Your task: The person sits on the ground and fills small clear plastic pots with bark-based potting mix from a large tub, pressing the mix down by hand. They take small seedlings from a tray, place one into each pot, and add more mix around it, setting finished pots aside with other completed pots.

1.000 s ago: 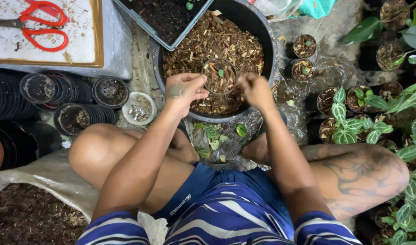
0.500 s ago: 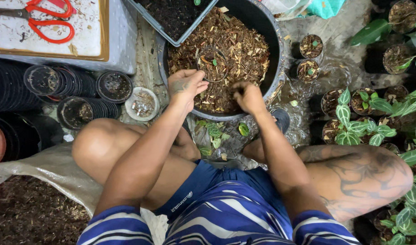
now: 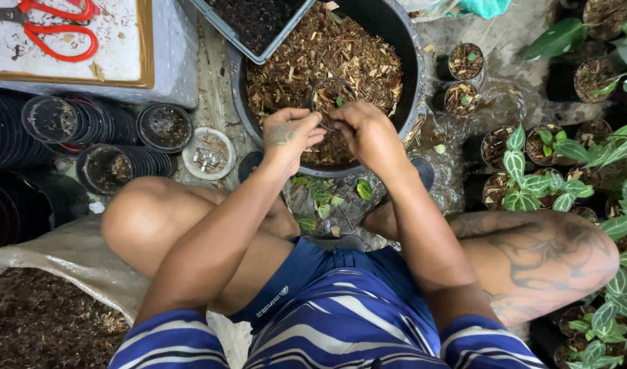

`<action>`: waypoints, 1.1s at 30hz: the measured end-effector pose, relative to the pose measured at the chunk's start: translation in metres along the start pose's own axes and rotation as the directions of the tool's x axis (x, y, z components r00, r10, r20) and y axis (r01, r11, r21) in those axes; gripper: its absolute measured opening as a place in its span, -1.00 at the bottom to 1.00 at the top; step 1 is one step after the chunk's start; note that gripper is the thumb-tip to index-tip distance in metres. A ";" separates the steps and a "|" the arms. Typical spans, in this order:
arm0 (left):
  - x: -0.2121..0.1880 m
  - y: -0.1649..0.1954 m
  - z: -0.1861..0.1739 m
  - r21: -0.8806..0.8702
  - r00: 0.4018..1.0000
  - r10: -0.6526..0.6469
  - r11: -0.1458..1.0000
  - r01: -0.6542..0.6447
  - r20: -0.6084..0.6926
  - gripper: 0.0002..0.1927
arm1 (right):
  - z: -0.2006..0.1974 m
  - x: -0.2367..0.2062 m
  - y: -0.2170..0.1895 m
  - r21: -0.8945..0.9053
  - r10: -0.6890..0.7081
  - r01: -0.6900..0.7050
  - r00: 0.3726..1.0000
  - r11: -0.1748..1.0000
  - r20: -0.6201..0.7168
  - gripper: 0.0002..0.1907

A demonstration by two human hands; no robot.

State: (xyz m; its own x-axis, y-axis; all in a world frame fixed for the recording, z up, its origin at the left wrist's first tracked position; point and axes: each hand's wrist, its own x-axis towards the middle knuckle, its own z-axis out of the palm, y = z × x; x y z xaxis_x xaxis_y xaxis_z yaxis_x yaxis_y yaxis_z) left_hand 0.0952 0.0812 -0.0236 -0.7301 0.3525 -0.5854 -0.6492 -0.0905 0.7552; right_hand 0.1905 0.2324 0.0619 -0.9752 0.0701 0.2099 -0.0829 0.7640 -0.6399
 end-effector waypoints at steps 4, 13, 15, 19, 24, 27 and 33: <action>0.001 0.006 -0.005 -0.036 1.000 0.023 0.999 -0.023 0.004 -0.67 | -0.008 -0.006 -0.001 -0.129 -0.013 0.012 1.000 0.992 -0.010 -0.54; -0.001 0.016 -0.001 -0.078 0.999 0.034 0.996 -0.031 0.032 -0.73 | -0.013 -0.004 -0.009 -0.198 -0.062 0.055 0.998 0.979 -0.030 -0.41; -0.004 0.017 0.002 -0.076 0.998 0.046 0.996 -0.043 0.034 -0.74 | -0.010 -0.005 -0.014 -0.213 -0.037 0.037 0.999 0.976 0.004 -0.40; -0.008 0.025 0.004 0.027 0.999 0.043 0.999 -0.043 -0.006 -0.75 | -0.013 -0.006 -0.015 -0.222 -0.053 0.055 0.999 0.973 0.011 -0.37; -0.010 0.032 0.003 0.020 0.999 0.031 0.999 -0.031 -0.019 -0.71 | -0.020 -0.009 -0.008 -0.216 -0.032 0.017 0.997 0.976 -0.067 -0.34; -0.008 0.032 0.003 -0.016 0.999 0.032 0.999 -0.032 -0.001 -0.70 | -0.021 -0.010 -0.006 -0.221 -0.044 0.030 0.997 0.975 -0.059 -0.32; -0.007 0.023 0.004 -0.036 0.998 0.038 0.999 -0.036 0.041 -0.74 | -0.018 -0.011 -0.009 -0.244 -0.097 0.081 0.994 0.966 -0.053 -0.32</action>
State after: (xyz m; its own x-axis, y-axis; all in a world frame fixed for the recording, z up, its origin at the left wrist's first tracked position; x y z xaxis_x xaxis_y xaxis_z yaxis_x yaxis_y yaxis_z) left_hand 0.0861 0.0808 -0.0004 -0.7449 0.3865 -0.5439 -0.6295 -0.1368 0.7649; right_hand 0.2056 0.2360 0.0784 -0.9504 0.0292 0.3095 -0.1094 0.9004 -0.4210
